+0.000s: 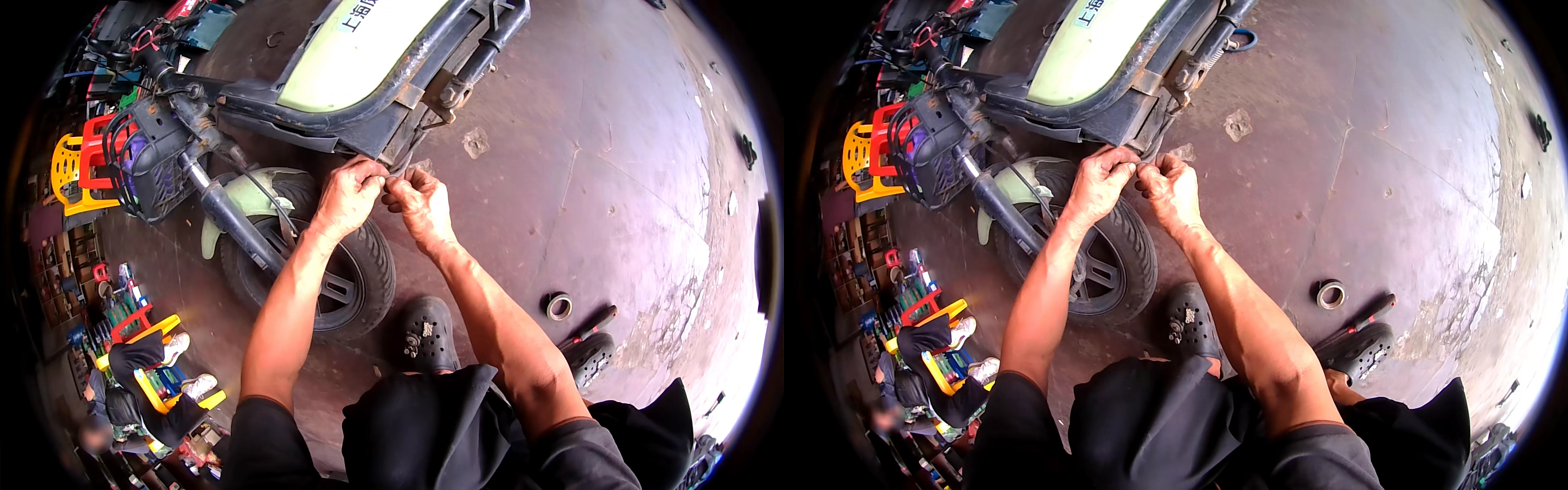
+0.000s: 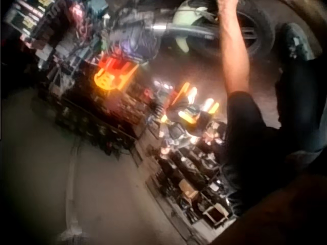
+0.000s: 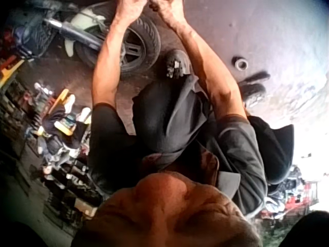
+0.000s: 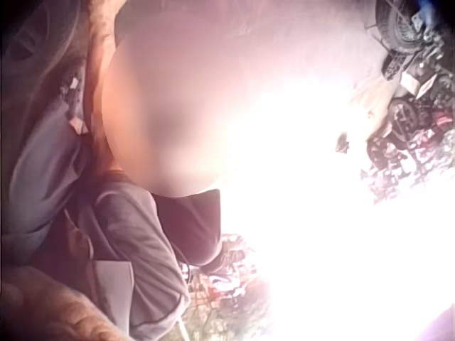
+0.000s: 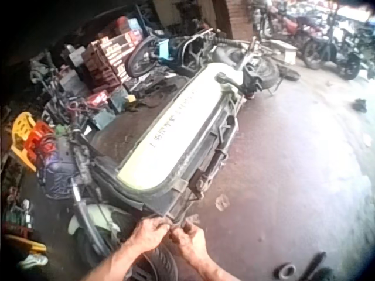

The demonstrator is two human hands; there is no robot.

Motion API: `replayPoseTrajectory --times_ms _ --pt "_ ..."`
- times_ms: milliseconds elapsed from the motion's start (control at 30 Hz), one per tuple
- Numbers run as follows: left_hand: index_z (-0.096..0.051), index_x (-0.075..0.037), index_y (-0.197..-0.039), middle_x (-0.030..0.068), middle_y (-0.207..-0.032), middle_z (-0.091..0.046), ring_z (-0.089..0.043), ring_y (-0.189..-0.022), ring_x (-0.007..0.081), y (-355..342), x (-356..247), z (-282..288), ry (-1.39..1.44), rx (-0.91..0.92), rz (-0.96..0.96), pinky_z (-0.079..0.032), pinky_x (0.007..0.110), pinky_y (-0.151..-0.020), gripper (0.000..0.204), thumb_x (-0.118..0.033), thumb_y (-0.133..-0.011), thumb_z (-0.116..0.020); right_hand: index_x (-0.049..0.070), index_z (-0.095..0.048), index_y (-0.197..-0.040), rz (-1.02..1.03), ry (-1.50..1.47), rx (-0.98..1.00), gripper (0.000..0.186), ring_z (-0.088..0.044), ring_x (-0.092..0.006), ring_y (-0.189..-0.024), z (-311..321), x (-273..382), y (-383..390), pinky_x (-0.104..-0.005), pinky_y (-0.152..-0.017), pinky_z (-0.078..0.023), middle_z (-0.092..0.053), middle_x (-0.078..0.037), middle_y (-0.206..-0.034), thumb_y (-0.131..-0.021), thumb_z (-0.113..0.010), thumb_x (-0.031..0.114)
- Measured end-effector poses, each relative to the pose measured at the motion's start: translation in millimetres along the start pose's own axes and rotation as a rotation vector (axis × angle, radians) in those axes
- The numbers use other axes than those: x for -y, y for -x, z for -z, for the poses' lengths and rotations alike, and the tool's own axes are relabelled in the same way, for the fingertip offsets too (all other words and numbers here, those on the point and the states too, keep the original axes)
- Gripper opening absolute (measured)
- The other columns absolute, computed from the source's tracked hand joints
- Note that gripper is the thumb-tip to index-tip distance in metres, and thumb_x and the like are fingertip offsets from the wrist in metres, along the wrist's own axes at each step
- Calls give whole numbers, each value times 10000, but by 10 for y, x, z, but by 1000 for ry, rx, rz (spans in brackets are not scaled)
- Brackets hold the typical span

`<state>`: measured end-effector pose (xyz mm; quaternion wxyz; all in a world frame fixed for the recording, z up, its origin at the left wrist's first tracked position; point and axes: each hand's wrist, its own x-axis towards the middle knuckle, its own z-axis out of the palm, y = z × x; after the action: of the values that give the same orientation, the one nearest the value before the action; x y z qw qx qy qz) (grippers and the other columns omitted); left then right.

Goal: The person works on the wiring underneath the panel of a green motorcycle, using scissors to cut a component and stripping the ends of wires by hand.

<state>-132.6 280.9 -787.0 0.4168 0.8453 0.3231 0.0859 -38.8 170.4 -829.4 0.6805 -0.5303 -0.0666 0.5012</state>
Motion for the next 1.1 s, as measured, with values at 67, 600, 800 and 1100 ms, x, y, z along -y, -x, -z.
replayPoseTrajectory --times_ms 67,600,800,1100 --pt "-653 19 -945 80 -879 -644 -610 -811 145 40 -5 -49 -29 -83 -55 -479 269 -723 109 1 -844 -617 -29 -602 -806 0 41 -8 223 -588 -132 -632 15 -25 -20 -274 -593 -475 -635 -85 -682 -786 -583 193" --pt "-569 -41 -896 125 -885 -597 -614 -756 335 71 -19 -91 -428 -154 -371 -510 412 -647 101 -72 -801 -587 -3 -551 -768 -17 218 -9 160 -518 -110 -628 -32 61 -44 -274 -587 -459 -568 -52 -676 -833 -515 139" --pt "-572 -19 -868 172 -844 -607 -594 -763 388 -7 -9 -163 -280 -206 -224 -484 459 -657 111 -120 -844 -531 8 -539 -790 -12 -49 -27 124 -526 -113 -626 -72 -89 -26 -276 -608 -467 -573 -43 -696 -851 -510 112" --pt "-615 -4 -835 197 -781 -636 -623 -749 387 -50 -32 -49 -109 -110 -49 -489 433 -657 151 -135 -846 -541 1 -544 -811 28 -26 71 141 -587 -142 -640 -11 -69 -8 -288 -638 -498 -596 -62 -715 -874 -513 124"
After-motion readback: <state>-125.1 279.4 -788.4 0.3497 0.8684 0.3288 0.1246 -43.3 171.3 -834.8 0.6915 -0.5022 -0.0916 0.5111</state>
